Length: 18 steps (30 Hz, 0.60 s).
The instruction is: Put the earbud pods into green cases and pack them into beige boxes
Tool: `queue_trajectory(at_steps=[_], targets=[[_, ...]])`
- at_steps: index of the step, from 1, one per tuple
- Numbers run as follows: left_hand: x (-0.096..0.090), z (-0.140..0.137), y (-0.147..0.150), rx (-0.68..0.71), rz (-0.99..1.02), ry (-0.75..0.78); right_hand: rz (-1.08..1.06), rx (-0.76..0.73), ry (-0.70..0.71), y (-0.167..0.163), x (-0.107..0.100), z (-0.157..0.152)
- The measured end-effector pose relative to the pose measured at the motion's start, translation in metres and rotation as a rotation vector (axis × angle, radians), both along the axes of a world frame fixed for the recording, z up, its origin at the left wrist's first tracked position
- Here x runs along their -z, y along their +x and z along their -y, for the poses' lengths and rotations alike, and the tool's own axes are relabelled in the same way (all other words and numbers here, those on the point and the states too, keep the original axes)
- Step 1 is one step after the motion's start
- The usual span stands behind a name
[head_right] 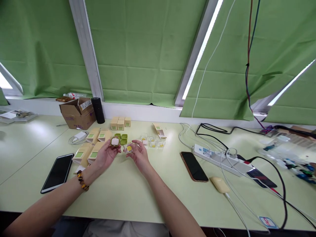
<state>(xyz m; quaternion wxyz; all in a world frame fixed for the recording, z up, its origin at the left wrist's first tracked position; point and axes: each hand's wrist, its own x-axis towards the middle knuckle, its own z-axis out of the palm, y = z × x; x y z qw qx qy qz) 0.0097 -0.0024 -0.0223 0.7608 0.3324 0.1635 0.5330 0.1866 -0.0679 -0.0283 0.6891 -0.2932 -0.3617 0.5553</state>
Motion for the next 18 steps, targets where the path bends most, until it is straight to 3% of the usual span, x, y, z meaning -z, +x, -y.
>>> queue_trajectory(at_steps=[18], targets=[[0.002, -0.001, -0.001, 0.002, -0.015, 0.012, 0.138, 0.025, 0.08, -0.007, -0.008, 0.01]])
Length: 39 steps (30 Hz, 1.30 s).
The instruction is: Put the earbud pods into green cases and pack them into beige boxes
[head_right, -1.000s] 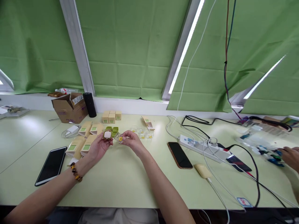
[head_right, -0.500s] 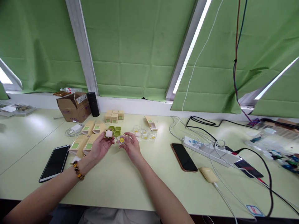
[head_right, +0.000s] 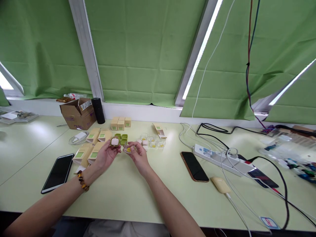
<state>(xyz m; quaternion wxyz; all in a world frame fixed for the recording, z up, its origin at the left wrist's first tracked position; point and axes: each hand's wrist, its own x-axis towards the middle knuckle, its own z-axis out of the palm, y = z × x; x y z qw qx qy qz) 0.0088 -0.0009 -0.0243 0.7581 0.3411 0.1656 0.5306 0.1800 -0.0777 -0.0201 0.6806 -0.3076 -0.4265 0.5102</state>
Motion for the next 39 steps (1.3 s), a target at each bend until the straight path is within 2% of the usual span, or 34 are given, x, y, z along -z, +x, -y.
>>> queue_trajectory(at_steps=[2, 5, 7, 13, 16, 23, 29, 31, 33, 36, 39], targets=[[0.001, 0.0, 0.0, -0.006, -0.001, 0.005, 0.069, 0.053, -0.019, 0.002, 0.003, -0.002], [0.002, -0.001, 0.0, -0.016, -0.006, -0.002, 0.248, 0.207, 0.002, 0.006, 0.008, -0.006], [0.002, -0.001, 0.0, -0.02, -0.009, -0.007, 0.3, 0.24, 0.008, 0.009, 0.01, -0.008], [-0.001, 0.001, 0.0, -0.038, -0.011, -0.019, -0.031, 0.041, -0.062, 0.009, 0.012, -0.012], [-0.002, 0.002, 0.001, -0.049, -0.01, -0.007, -0.15, -0.001, -0.073, 0.012, 0.01, -0.012], [-0.002, 0.003, 0.001, -0.064, -0.03, 0.009, -0.184, -0.066, -0.176, 0.024, 0.0, -0.003], [0.001, 0.002, 0.001, -0.068, -0.062, 0.048, -0.187, -0.095, -0.157, 0.018, -0.004, -0.001], [0.002, 0.001, 0.001, -0.071, -0.078, 0.073, -0.123, -0.016, -0.117, 0.013, -0.002, -0.003], [0.002, 0.002, 0.002, -0.066, -0.106, 0.107, 0.022, 0.134, -0.059, 0.009, 0.001, -0.005], [0.002, 0.005, 0.003, -0.055, -0.144, 0.157, 0.346, 0.36, -0.006, 0.005, 0.007, -0.004], [0.002, 0.008, 0.003, -0.046, -0.199, 0.183, 0.666, 0.505, 0.051, 0.004, 0.012, -0.001]])
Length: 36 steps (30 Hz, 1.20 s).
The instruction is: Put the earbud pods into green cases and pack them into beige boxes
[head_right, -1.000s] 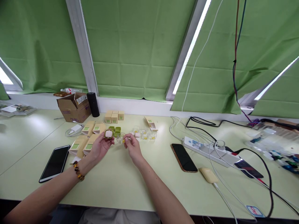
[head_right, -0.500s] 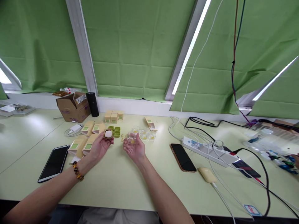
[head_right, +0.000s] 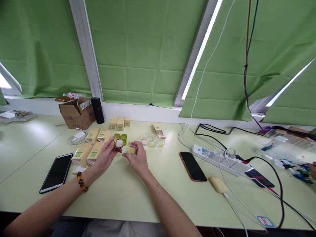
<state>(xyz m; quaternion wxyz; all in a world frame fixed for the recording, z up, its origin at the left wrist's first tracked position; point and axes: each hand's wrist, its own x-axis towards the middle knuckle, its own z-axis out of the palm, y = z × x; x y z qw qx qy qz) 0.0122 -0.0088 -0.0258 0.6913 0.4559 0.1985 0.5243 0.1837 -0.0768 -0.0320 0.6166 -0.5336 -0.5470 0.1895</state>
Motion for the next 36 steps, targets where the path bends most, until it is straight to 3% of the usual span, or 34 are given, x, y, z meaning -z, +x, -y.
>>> queue_trajectory(at_steps=[5, 15, 24, 36], targets=[[-0.001, 0.003, 0.001, -0.009, -0.084, 0.009, 0.226, 0.031, 0.101, 0.001, 0.005, 0.001], [-0.007, 0.011, 0.004, 0.022, -0.211, 0.087, 0.156, 0.055, 0.159, -0.003, 0.011, -0.002], [-0.008, 0.016, 0.005, -0.03, -0.383, 0.255, 0.133, 0.048, 0.204, -0.006, 0.016, -0.003], [-0.002, 0.016, 0.007, 0.02, -0.403, 0.326, 0.107, 0.002, 0.207, -0.008, 0.02, -0.003]])
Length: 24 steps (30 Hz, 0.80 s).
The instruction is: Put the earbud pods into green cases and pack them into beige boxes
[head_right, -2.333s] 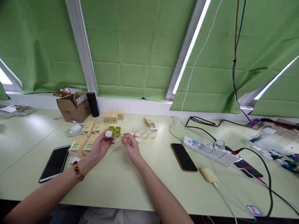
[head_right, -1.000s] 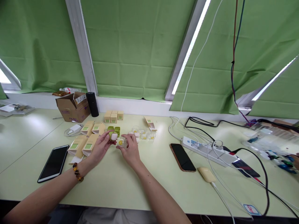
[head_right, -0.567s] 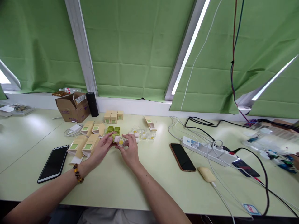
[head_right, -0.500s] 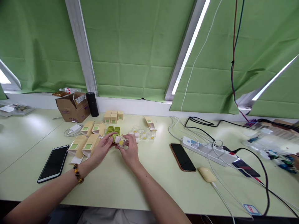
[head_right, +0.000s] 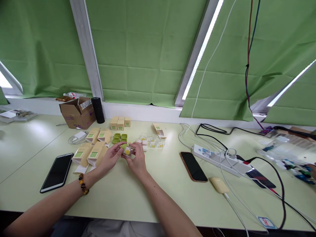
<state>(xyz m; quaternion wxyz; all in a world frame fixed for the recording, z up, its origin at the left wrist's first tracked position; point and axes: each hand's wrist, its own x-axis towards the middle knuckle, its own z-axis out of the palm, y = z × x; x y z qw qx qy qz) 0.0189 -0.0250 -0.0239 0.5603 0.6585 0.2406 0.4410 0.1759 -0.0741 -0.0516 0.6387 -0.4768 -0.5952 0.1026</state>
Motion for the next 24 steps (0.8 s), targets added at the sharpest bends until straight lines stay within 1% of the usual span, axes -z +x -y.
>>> queue_trajectory(at_steps=[5, 13, 19, 21, 24], targets=[[0.001, 0.001, 0.001, 0.027, 0.01, -0.001, 0.009, -0.01, 0.0, 0.001, 0.0, 0.0], [-0.001, 0.004, -0.001, 0.021, -0.045, 0.064, 0.029, 0.003, -0.003, 0.003, 0.005, -0.002], [-0.001, 0.005, 0.0, 0.03, -0.052, 0.073, 0.04, 0.019, -0.001, 0.001, 0.0, 0.001], [-0.003, 0.004, -0.001, 0.018, -0.035, 0.056, 0.029, -0.009, -0.017, 0.0, -0.004, 0.003], [-0.005, 0.001, -0.005, -0.037, -0.014, 0.058, -0.028, -0.108, -0.052, -0.002, -0.008, 0.006]])
